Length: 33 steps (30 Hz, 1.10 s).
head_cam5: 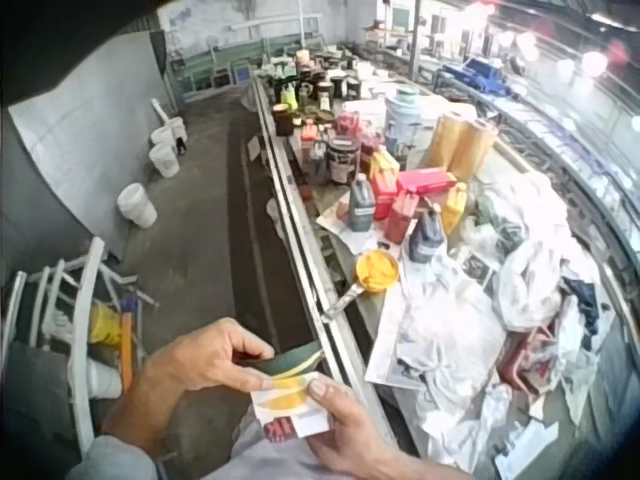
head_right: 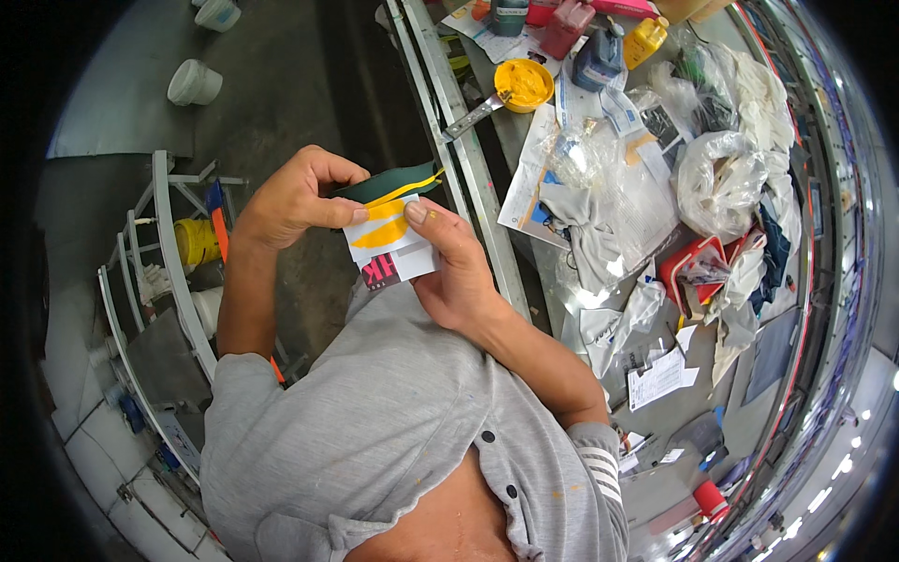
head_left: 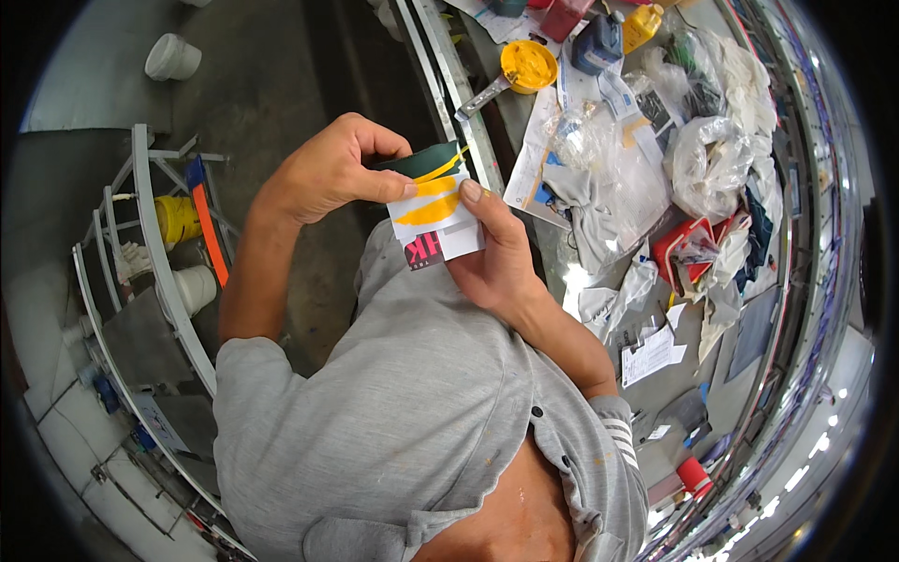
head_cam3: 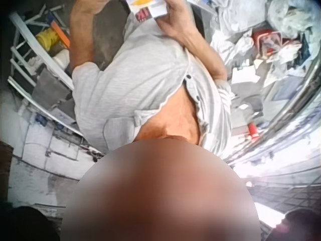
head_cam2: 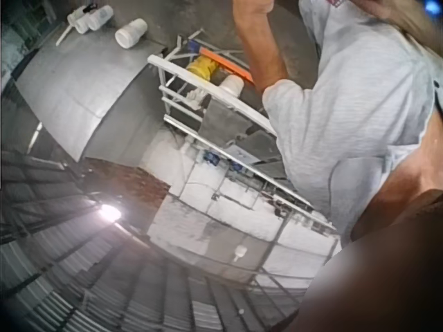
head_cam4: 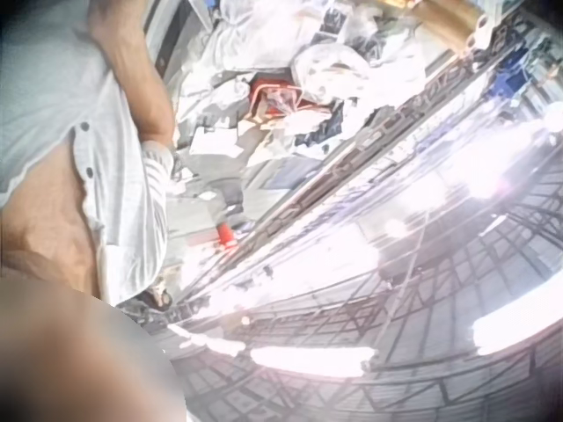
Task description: The person compares a yellow paint sample card to a yellow container, then scoops white powder from a bucket into the container using a putty knife. They stir the mixture thoroughly, scrape the sides, and compare the mixed paint to the sample card again.
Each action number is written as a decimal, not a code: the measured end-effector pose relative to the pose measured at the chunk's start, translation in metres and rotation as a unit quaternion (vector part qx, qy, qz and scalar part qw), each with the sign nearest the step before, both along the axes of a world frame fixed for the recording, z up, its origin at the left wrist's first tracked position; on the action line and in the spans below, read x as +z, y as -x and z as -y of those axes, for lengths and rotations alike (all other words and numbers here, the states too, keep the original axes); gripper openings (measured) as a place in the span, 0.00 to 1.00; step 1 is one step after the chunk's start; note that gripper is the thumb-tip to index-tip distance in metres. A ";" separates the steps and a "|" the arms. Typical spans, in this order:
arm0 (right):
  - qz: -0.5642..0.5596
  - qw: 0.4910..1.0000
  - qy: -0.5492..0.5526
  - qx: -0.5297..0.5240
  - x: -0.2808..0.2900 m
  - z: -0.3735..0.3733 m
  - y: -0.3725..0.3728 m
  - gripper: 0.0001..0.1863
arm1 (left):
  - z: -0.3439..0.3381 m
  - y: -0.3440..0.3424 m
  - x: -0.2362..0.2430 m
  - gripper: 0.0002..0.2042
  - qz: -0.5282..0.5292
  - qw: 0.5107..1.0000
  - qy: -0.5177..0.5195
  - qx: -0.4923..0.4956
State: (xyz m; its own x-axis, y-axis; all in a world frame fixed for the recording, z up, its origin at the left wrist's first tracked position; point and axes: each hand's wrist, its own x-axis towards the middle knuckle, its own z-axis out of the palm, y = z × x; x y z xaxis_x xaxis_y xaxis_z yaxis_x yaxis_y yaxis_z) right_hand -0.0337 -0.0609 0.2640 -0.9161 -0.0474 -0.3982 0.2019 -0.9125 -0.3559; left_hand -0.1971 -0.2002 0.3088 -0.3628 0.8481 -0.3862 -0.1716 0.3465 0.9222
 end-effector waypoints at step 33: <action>-0.006 0.956 -0.258 -0.141 -0.008 -0.001 -0.010 0.10 | -0.014 0.004 -0.002 0.14 -0.009 1.000 -0.014 -0.021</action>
State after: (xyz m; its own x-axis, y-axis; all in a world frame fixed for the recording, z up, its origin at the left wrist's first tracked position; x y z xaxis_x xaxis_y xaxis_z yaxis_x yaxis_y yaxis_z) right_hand -0.0237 -0.0601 0.2562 -0.8682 0.4014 -0.2917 -0.0326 -0.6327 -0.7737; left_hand -0.2009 -0.1865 0.3068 -0.3338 0.8731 -0.3555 -0.1412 0.3265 0.9346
